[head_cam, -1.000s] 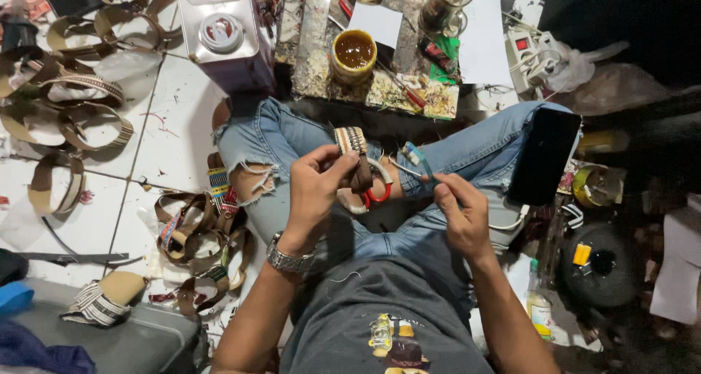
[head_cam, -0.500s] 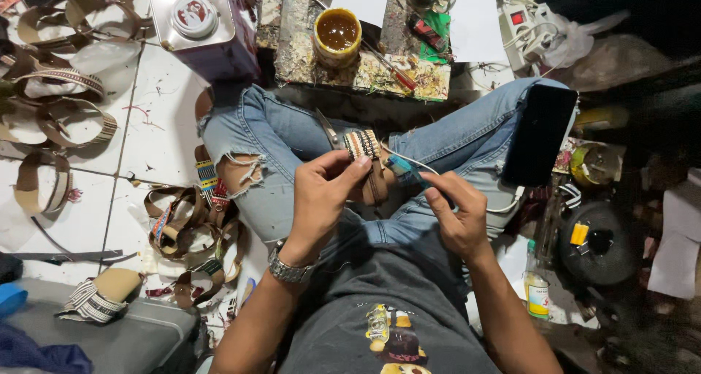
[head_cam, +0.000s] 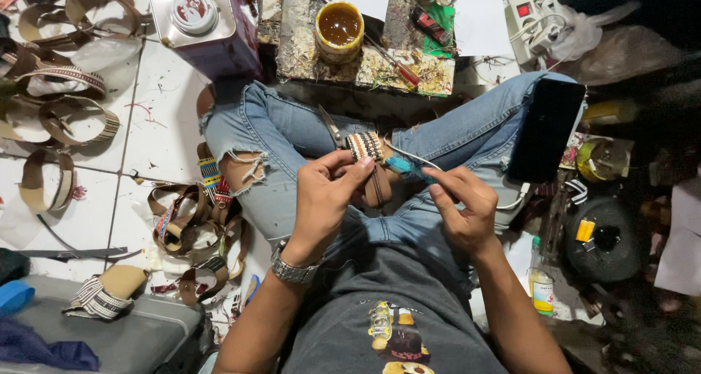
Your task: The person sits cross-legged and repeatedly applies a brown adhesive to a small woven strap using a toothbrush. They dip the brush into a container of glue and spread it along the strap's surface.
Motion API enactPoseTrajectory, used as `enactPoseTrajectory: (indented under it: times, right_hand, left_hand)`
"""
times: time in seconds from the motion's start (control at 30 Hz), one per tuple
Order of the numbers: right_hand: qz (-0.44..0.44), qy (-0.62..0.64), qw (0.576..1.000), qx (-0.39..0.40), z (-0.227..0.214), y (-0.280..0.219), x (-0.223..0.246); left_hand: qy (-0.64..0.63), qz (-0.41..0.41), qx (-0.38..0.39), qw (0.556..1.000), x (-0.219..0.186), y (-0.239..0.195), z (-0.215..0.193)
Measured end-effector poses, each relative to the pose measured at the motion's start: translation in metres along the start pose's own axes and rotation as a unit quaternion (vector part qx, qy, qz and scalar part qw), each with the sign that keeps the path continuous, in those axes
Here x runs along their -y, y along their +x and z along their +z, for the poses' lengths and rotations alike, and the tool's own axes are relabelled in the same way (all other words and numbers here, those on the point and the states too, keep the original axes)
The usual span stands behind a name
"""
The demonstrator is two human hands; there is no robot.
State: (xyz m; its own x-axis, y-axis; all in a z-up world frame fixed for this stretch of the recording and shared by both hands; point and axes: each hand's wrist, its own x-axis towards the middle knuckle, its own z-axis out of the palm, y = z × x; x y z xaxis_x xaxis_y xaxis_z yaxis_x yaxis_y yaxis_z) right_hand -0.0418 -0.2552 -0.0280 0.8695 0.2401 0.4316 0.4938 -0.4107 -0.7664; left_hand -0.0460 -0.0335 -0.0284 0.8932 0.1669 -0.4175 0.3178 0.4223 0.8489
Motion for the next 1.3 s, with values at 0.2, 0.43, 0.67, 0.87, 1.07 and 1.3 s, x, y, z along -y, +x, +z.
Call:
enactPoseTrajectory:
  times: [0.2,0.43,0.67,0.87,1.07,1.3]
  right_hand:
    - [-0.018,-0.032,0.999,-0.019,-0.005,-0.002,-0.008]
    - [-0.025,-0.056,0.998,-0.016,-0.007,0.0,-0.007]
    - [-0.035,-0.049,0.998,0.003,-0.013,0.001,-0.008]
    - [-0.023,-0.039,0.999,-0.004,-0.011,0.003,-0.006]
    - [-0.026,-0.033,0.999,0.001,-0.011,0.001,-0.009]
    - [-0.039,-0.06,0.997,-0.025,-0.006,0.012,-0.001]
  left_hand:
    - [0.009,0.018,0.012,1.0,-0.003,0.0,0.002]
    - [-0.005,0.025,0.015,1.0,-0.016,-0.006,0.008]
    - [0.017,0.065,0.003,0.998,-0.019,-0.007,0.01]
    - [0.026,0.091,0.007,0.996,-0.015,-0.005,0.009]
    - [0.041,0.119,0.004,0.992,-0.016,-0.003,0.003]
    - [0.045,0.123,0.013,0.991,-0.023,-0.009,0.01]
